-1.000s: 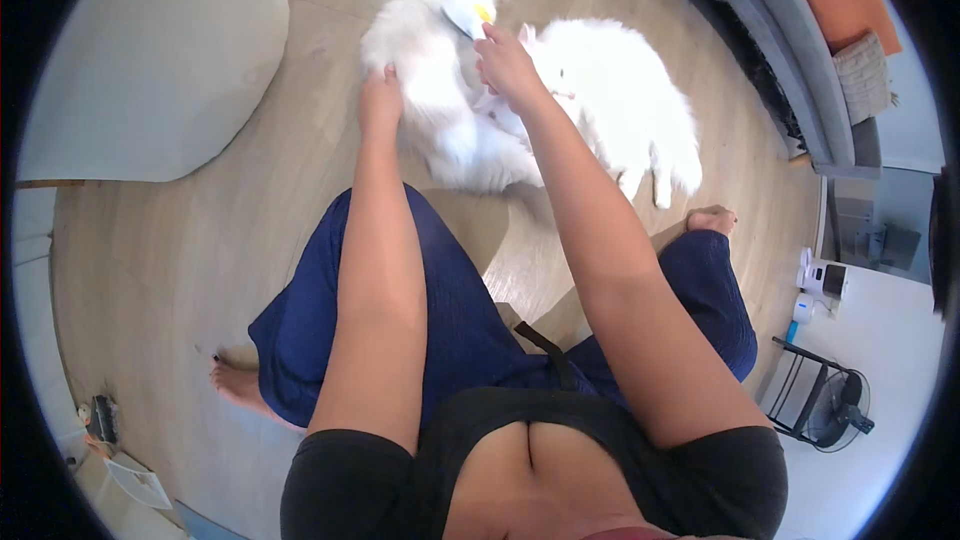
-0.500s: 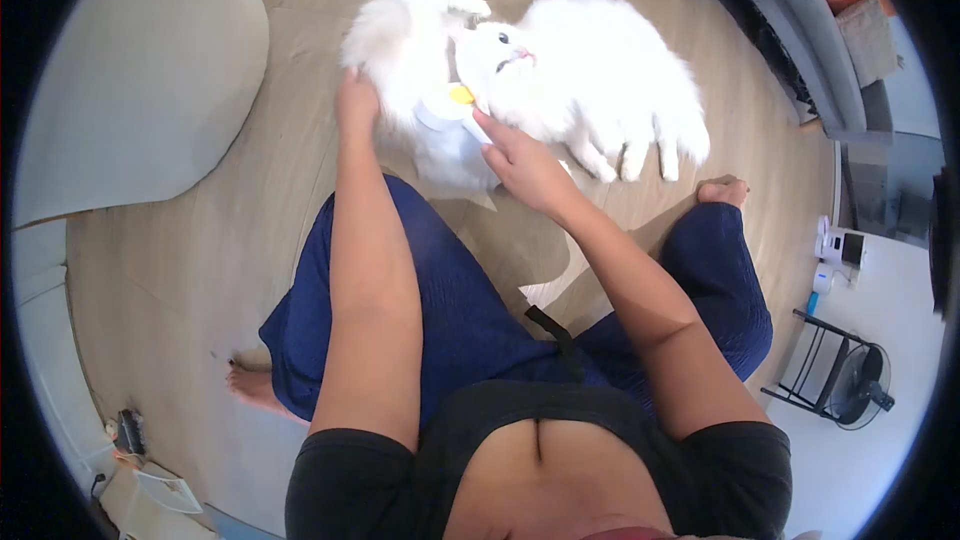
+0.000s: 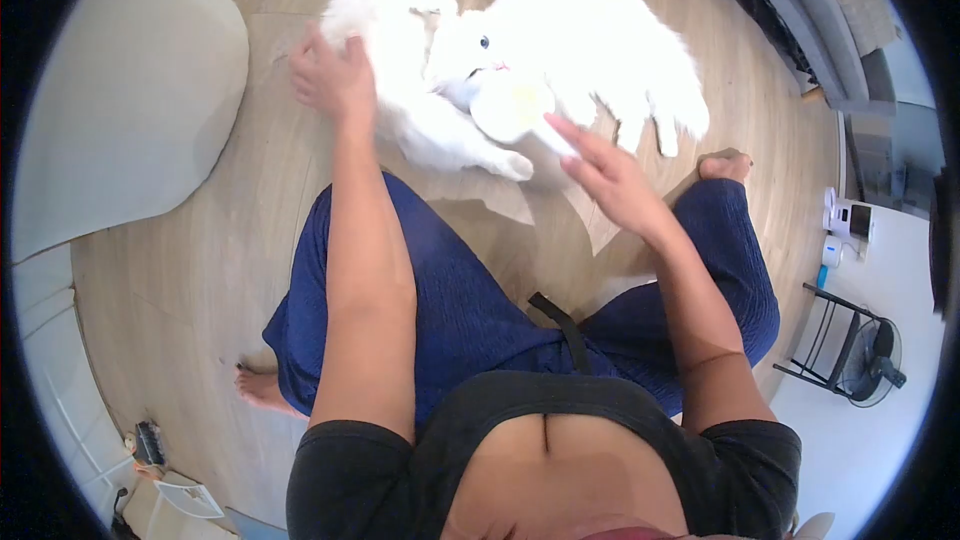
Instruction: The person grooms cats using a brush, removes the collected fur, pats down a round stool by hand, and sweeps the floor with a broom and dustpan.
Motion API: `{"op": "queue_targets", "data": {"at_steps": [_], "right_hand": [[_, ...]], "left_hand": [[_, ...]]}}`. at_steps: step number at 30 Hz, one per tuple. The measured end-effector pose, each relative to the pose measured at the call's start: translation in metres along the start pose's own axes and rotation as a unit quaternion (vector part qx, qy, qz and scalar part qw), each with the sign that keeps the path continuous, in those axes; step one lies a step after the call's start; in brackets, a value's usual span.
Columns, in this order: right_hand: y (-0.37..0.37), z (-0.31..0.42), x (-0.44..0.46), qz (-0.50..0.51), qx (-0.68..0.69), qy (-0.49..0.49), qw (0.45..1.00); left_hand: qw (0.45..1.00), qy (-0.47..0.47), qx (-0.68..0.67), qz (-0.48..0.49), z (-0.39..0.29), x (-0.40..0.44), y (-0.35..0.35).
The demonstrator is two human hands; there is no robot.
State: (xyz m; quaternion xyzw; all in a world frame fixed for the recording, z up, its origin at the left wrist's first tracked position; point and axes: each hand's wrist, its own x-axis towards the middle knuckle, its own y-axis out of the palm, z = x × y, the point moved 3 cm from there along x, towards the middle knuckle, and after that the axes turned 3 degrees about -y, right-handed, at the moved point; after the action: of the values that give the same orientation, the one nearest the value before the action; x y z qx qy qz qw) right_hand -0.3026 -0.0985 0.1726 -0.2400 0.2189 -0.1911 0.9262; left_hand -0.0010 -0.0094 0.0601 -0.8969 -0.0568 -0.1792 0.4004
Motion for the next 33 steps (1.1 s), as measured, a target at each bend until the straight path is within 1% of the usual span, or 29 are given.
{"op": "queue_targets", "data": {"at_steps": [2, 3, 4, 5, 6, 7, 9, 10, 12, 13, 14, 15, 16, 18, 19, 20, 22, 24, 25, 27, 29, 31, 33], "right_hand": [[-0.017, 0.026, 0.024, -0.105, -0.088, -0.136, 0.981], [-0.021, 0.033, 0.037, -0.106, -0.087, -0.138, 0.981], [-0.027, 0.038, 0.051, -0.15, -0.11, -0.121, 0.975], [-0.033, 0.04, 0.061, -0.19, -0.135, -0.102, 0.967], [-0.036, 0.036, 0.07, -0.19, -0.136, -0.101, 0.967], [-0.04, 0.025, 0.077, -0.217, -0.088, -0.063, 0.97], [-0.041, 0.003, 0.078, -0.236, -0.048, -0.061, 0.969], [-0.042, -0.008, 0.078, -0.245, -0.028, -0.061, 0.967], [-0.046, -0.035, 0.067, -0.303, -0.126, -0.13, 0.936], [-0.052, -0.043, 0.058, -0.302, -0.128, -0.131, 0.935], [-0.054, -0.052, 0.046, -0.275, -0.248, -0.094, 0.924], [-0.052, -0.059, 0.037, -0.243, -0.364, -0.053, 0.897], [-0.048, -0.068, 0.032, -0.243, -0.364, -0.053, 0.897], [-0.039, -0.078, 0.024, -0.226, -0.417, -0.086, 0.876], [-0.033, -0.081, 0.022, -0.213, -0.434, -0.088, 0.871], [-0.025, -0.084, 0.025, -0.207, -0.424, -0.104, 0.876], [-0.007, -0.085, 0.037, -0.2, -0.405, -0.096, 0.887], [0.006, -0.085, 0.056, -0.216, -0.413, -0.1, 0.879], [0.008, -0.087, 0.063, -0.229, -0.421, -0.103, 0.872], [0.006, -0.096, 0.071, -0.224, -0.421, -0.092, 0.874], [0.002, -0.106, 0.072, -0.22, -0.419, -0.083, 0.877], [-0.019, -0.128, 0.058, -0.219, -0.44, -0.051, 0.87], [-0.042, -0.151, 0.043, -0.209, -0.416, 0.044, 0.884]], "left_hand": [[0.985, 0.162, 0.012, 0.057, -0.031, -0.009, -0.005], [0.963, 0.221, -0.072, 0.135, -0.034, -0.013, 0.01], [0.925, 0.275, -0.154, 0.212, -0.039, -0.019, 0.02], [0.898, 0.297, -0.209, 0.249, -0.041, -0.031, 0.027], [0.866, 0.316, -0.264, 0.284, -0.052, -0.044, 0.027], [0.865, 0.315, -0.267, 0.284, -0.06, -0.052, 0.025], [0.844, 0.337, -0.26, 0.327, -0.066, -0.068, 0.017], [0.844, 0.335, -0.261, 0.326, -0.068, -0.066, 0.007], [0.795, 0.252, -0.256, 0.489, -0.071, -0.063, -0.002], [0.795, 0.251, -0.258, 0.487, -0.07, -0.062, 0.002], [0.801, 0.261, -0.243, 0.481, -0.069, -0.061, 0.007], [0.806, 0.269, -0.229, 0.474, -0.069, -0.061, 0.011], [0.806, 0.269, -0.229, 0.474, -0.07, -0.062, 0.014], [0.84, 0.281, -0.178, 0.428, -0.075, -0.063, 0.02], [0.84, 0.28, -0.181, 0.428, -0.077, -0.066, 0.023], [0.849, 0.275, -0.18, 0.413, -0.077, -0.065, 0.025], [0.858, 0.274, -0.179, 0.397, -0.078, -0.065, 0.026], [0.87, 0.245, -0.166, 0.393, -0.077, -0.064, 0.027], [0.869, 0.25, -0.166, 0.393, -0.078, -0.062, 0.029], [0.875, 0.209, -0.193, 0.393, -0.075, -0.058, 0.033], [0.872, 0.232, -0.189, 0.386, -0.071, -0.054, 0.035], [0.87, 0.252, -0.184, 0.381, -0.072, -0.054, 0.034], [0.877, 0.199, -0.192, 0.393, -0.072, -0.054, 0.032]]}}
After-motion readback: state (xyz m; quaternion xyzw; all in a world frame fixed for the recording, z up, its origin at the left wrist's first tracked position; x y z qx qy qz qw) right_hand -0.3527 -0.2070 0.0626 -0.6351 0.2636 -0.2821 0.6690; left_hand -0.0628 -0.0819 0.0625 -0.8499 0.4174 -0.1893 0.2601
